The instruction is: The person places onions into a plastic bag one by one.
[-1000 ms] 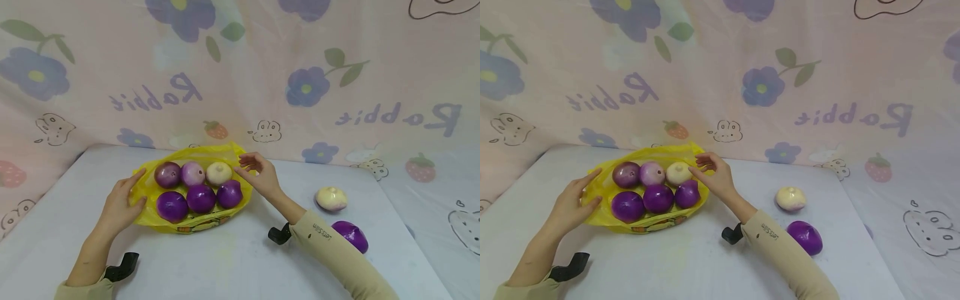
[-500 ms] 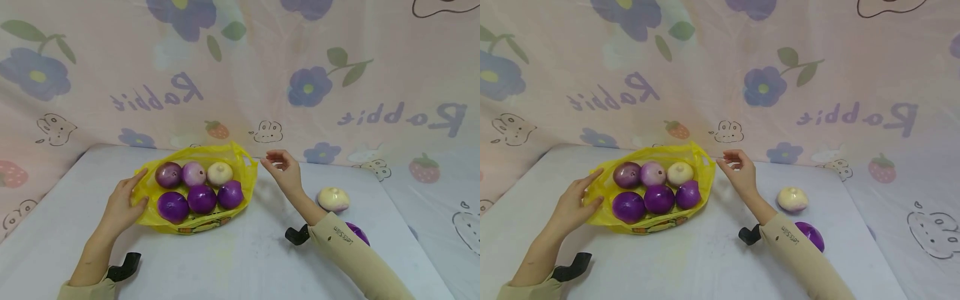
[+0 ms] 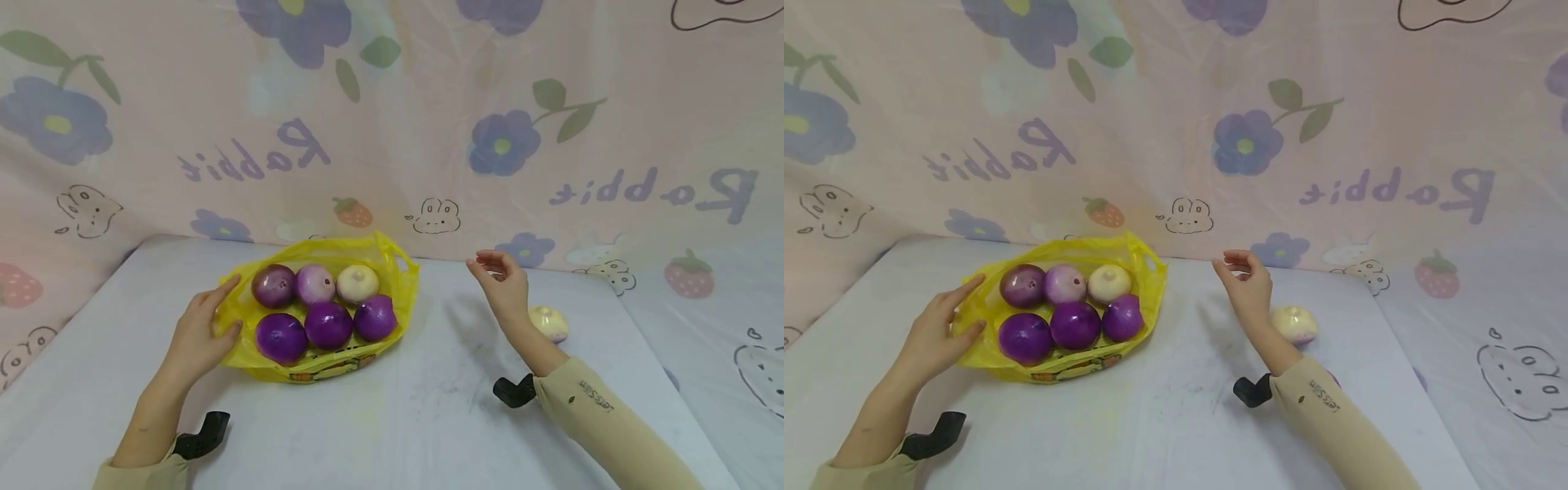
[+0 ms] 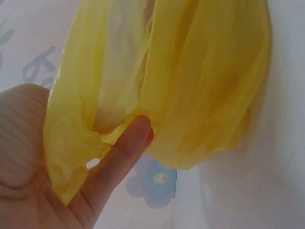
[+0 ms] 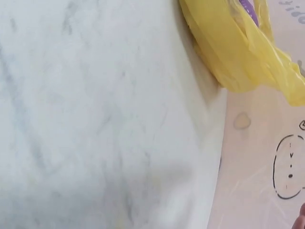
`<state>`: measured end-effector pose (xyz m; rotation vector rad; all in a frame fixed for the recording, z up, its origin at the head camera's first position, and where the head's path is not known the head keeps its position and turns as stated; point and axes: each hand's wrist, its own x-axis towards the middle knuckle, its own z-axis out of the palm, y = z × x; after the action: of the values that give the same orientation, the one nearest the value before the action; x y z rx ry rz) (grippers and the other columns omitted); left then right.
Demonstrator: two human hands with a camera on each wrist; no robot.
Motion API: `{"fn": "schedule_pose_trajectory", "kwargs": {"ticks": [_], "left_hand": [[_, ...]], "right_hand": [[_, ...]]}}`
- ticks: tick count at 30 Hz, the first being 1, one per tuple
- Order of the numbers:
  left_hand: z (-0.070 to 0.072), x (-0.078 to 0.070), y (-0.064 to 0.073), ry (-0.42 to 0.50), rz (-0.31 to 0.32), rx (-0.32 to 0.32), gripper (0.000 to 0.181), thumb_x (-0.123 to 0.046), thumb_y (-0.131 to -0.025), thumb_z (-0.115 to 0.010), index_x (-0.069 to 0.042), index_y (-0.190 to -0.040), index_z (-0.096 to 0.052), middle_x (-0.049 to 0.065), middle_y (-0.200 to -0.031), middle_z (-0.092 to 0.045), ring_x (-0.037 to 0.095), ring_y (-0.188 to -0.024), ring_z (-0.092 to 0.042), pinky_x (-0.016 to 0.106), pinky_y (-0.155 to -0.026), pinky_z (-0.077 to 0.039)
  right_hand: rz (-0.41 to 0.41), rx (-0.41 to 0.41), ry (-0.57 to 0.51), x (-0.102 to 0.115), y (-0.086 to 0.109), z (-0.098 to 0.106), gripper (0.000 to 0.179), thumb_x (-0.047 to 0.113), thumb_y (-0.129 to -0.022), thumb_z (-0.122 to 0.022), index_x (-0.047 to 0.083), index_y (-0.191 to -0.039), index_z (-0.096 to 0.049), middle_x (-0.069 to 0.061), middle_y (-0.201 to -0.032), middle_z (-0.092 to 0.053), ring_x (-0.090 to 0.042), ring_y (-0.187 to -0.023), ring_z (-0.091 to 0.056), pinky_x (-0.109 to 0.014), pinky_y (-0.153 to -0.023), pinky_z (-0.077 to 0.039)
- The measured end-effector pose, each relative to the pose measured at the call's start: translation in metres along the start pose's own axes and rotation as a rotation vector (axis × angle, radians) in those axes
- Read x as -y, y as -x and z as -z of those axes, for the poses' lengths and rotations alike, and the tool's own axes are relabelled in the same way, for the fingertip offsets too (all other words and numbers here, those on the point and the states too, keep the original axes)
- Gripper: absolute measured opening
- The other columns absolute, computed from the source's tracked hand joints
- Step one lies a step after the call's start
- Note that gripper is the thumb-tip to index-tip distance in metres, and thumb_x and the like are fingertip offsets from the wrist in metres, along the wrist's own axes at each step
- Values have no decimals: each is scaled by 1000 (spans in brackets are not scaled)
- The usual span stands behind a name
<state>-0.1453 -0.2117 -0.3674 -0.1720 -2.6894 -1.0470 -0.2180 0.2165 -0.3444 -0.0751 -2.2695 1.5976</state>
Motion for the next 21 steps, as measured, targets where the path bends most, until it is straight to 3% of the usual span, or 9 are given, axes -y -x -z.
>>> {"fn": "schedule_pose_trajectory", "kwargs": {"ticks": [3, 6, 9, 12, 15, 18, 21], "left_hand": [[-1, 0, -1, -4, -3, 0, 71, 1, -80, -62, -5, -146, -36, 37, -126, -42, 54, -103, -47, 71, -85, -38], [-2, 0, -2, -8, -10, -5, 71, 1, -80, -62, -4, -146, -37, 37, -125, -42, 54, -103, -47, 71, -85, -38], [-2, 1, -1, -14, -20, -15, 70, 1, -79, -62, -3, -145, -38, 37, -124, -43, 53, -100, -48, 70, -83, -39], [-1, 3, 0, -19, -26, -21, 70, 1, -79, -63, -3, -145, -39, 37, -123, -43, 52, -99, -49, 69, -82, -40], [-1, 4, 0, -21, -23, -19, 70, 1, -79, -63, -3, -145, -38, 37, -124, -43, 52, -100, -48, 69, -82, -40], [-1, 3, -1, -14, -26, -17, 71, 1, -79, -62, -3, -145, -38, 37, -125, -42, 52, -100, -48, 70, -82, -40], [-1, 4, 0, -9, -29, -18, 71, 2, -79, -62, -3, -145, -38, 37, -124, -42, 52, -100, -48, 70, -82, -40]], "right_hand": [[-12, -32, 21, -4, -1, 8, 38, 25, -87, -69, 1, -115, -61, -8, -110, -62, 0, -89, -54, -15, -78, -42], [-31, -64, 39, -8, -1, 16, 37, 25, -87, -70, 1, -115, -62, -4, -108, -62, 0, -90, -53, -14, -76, -41], [-52, -91, 70, -10, 1, 22, 38, 25, -87, -69, 1, -115, -62, -4, -109, -61, -7, -97, -53, -17, -81, -39], [-72, -114, 85, -12, 5, 27, 38, 24, -87, -69, 0, -115, -61, -10, -118, -57, -20, -112, -49, -29, -94, -35], [-101, -138, 124, -13, 8, 35, 41, 23, -86, -69, 0, -118, -60, -15, -132, -50, -30, -126, -40, -46, -108, -20], [-135, -161, 184, -14, 9, 43, 43, 25, -87, -68, 2, -121, -59, -18, -142, -42, -36, -135, -29, -58, -110, -4], [-165, -182, 246, -18, 11, 50, 42, 27, -87, -67, 5, -123, -60, -18, -144, -41, -39, -137, -24, -61, -108, -1]]}}
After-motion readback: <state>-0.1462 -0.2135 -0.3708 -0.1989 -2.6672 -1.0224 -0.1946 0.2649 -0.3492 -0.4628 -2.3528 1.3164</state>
